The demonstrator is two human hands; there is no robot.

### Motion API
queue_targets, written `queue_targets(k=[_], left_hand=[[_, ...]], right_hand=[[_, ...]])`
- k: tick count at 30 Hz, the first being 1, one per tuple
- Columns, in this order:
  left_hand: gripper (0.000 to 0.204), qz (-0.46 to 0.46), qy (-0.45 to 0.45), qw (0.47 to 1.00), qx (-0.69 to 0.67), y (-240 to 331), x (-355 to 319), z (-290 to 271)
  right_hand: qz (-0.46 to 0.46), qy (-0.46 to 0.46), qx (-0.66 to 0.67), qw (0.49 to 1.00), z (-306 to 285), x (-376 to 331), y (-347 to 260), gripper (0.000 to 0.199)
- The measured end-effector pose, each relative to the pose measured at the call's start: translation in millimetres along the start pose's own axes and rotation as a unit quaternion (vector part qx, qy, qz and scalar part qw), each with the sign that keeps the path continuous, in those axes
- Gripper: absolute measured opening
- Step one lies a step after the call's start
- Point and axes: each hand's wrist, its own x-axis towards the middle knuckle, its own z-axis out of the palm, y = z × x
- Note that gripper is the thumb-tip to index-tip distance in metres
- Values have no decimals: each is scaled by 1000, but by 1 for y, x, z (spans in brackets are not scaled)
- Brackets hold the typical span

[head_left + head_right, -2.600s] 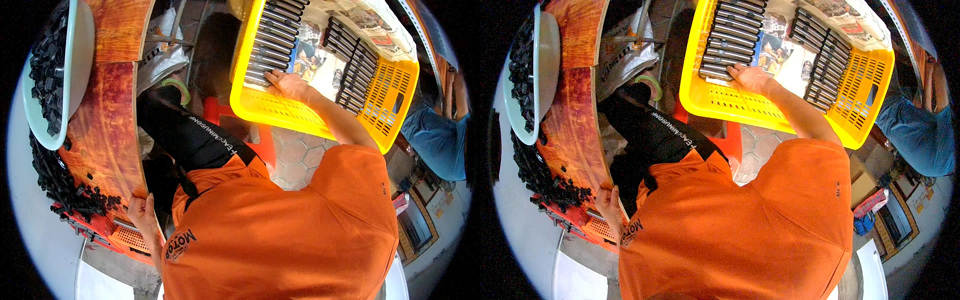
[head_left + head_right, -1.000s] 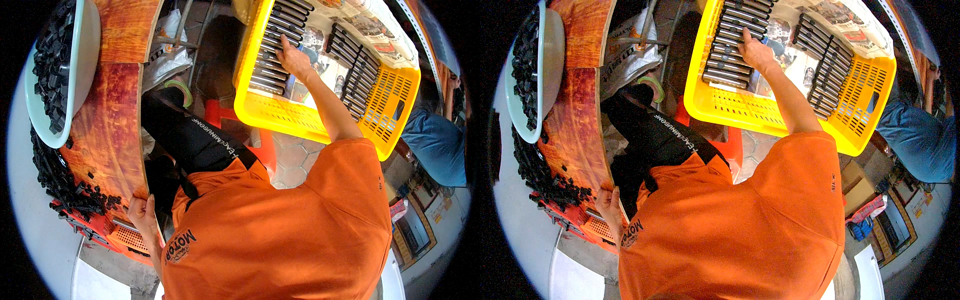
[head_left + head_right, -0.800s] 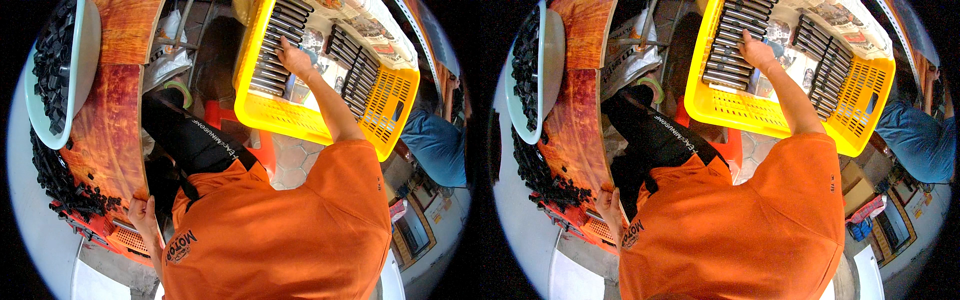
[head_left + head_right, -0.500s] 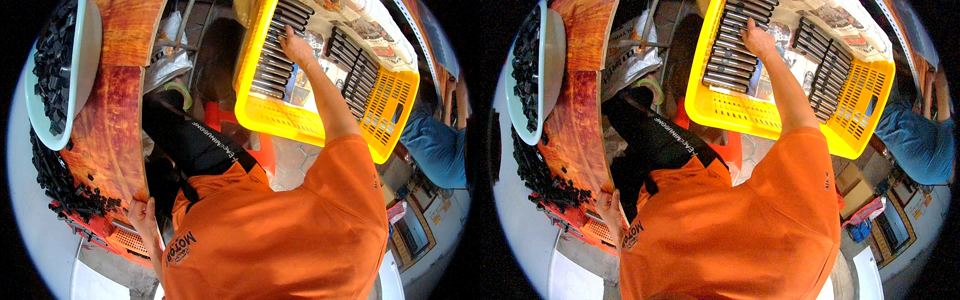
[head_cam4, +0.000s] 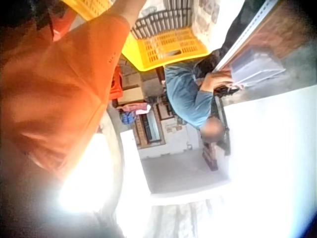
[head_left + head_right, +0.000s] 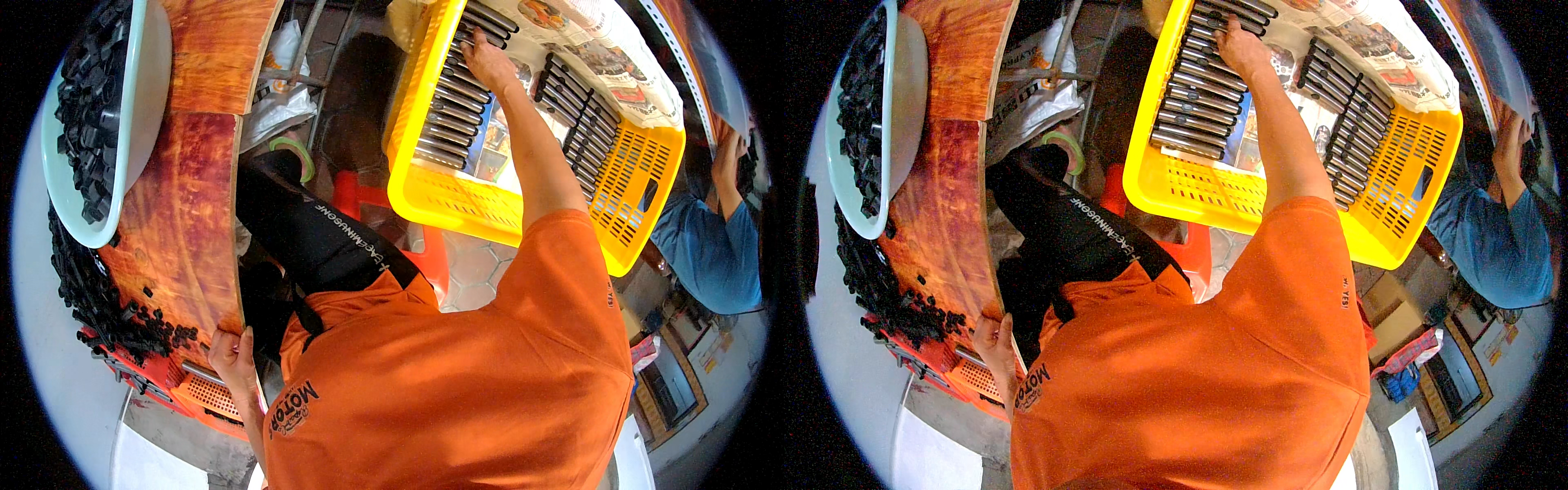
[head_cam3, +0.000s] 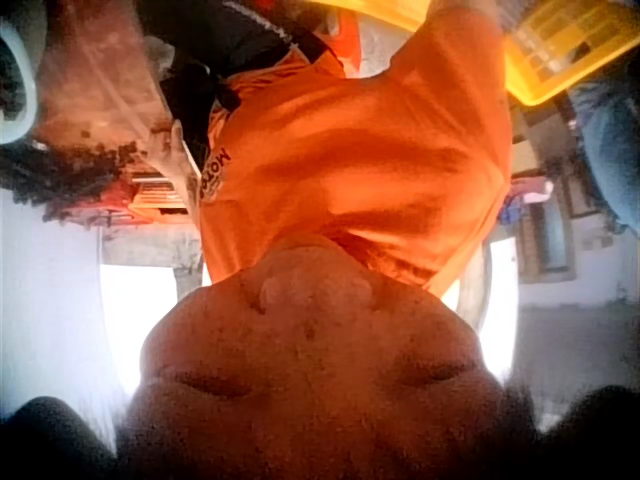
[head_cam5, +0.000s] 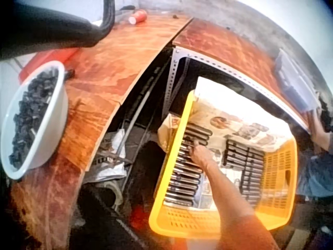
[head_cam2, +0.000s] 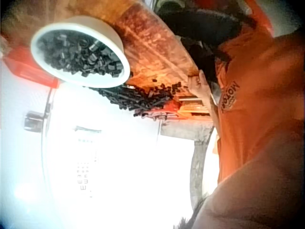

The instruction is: The person assembles small black plastic pieces onto cylindrical metal rods at a workbench. They pick up rods and black components, fit the pieces onto the rods, and place the assembled units into a yellow basket. The process is repeated with multiple rods and components.

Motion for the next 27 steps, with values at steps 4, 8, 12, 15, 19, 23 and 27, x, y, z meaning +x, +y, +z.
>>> queue_targets(k=[4,8,12,15,19,23,27], left_hand=[[35,3,5,1000,-10,-1,0,1],[37,13,0,1000,17,2,1,0],[36,20,-5,1000,17,-3,1,-2],[36,20,-7,1000,4,-6,2,-2],[35,13,3,1000,-11,0,1,1],[35,7,-7,1000,-2,-1,2,0],[37,4,-6,1000,22,1,3,0]], right_hand=[[-19,-9,-17,1000,-4,4,2,50],[-40,83,-3,996,-2,24,19,51],[-47,72,-18,996,5,46,37,54],[-24,42,-40,998,6,48,36,55],[1,33,-48,998,-2,40,25,56],[-41,53,-50,997,-2,41,32,61],[-48,45,-61,996,-6,38,19,66]])
